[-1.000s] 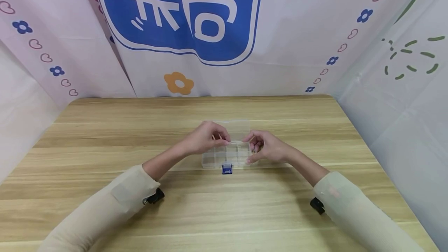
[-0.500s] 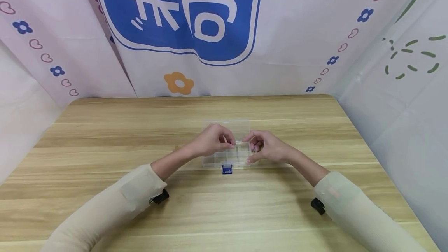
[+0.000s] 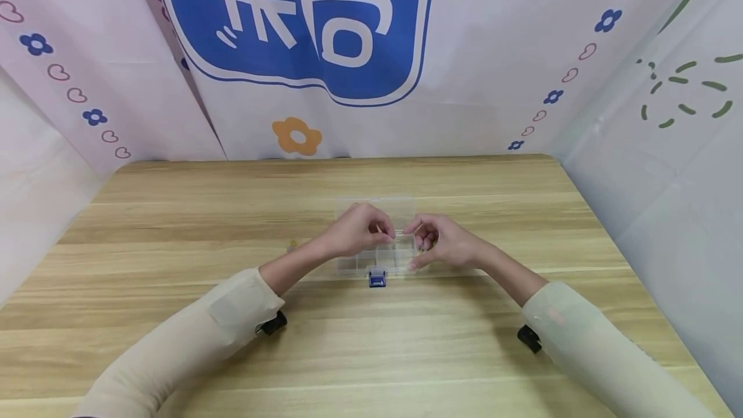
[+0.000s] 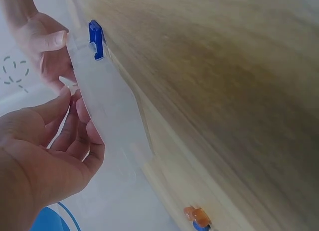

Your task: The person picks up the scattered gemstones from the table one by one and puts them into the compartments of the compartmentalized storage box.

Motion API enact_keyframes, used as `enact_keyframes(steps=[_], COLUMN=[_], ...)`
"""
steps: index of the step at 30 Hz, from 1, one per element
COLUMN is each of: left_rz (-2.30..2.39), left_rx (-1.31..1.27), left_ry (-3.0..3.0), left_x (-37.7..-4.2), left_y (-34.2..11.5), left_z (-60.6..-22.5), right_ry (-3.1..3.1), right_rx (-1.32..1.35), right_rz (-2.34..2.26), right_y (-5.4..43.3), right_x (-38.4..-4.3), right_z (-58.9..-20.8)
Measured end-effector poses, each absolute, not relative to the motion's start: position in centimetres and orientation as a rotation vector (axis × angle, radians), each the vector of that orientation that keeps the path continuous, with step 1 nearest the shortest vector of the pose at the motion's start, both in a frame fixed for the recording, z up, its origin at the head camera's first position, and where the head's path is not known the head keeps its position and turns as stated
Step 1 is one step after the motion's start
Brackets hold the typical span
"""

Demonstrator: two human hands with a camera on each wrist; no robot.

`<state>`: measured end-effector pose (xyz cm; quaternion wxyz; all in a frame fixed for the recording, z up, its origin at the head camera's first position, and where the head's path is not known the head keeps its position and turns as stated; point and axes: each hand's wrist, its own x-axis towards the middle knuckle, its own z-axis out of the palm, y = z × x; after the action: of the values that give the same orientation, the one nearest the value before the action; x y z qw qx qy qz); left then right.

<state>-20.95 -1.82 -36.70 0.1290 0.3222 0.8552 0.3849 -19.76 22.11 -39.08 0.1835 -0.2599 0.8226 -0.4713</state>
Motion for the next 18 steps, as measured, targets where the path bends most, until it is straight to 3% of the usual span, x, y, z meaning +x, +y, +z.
enact_keyframes(steps=[18], left_rz=[1.071], left_rx=[0.866], left_ry=[2.551], left_x=[-20.8], left_y=[-0.6], left_z=[-36.7], right_ry=[2.299], right_rx=[-0.727], right_rz=[-1.35], right_y=[22.1], right_x=[-19.7], right_z=[-39.1])
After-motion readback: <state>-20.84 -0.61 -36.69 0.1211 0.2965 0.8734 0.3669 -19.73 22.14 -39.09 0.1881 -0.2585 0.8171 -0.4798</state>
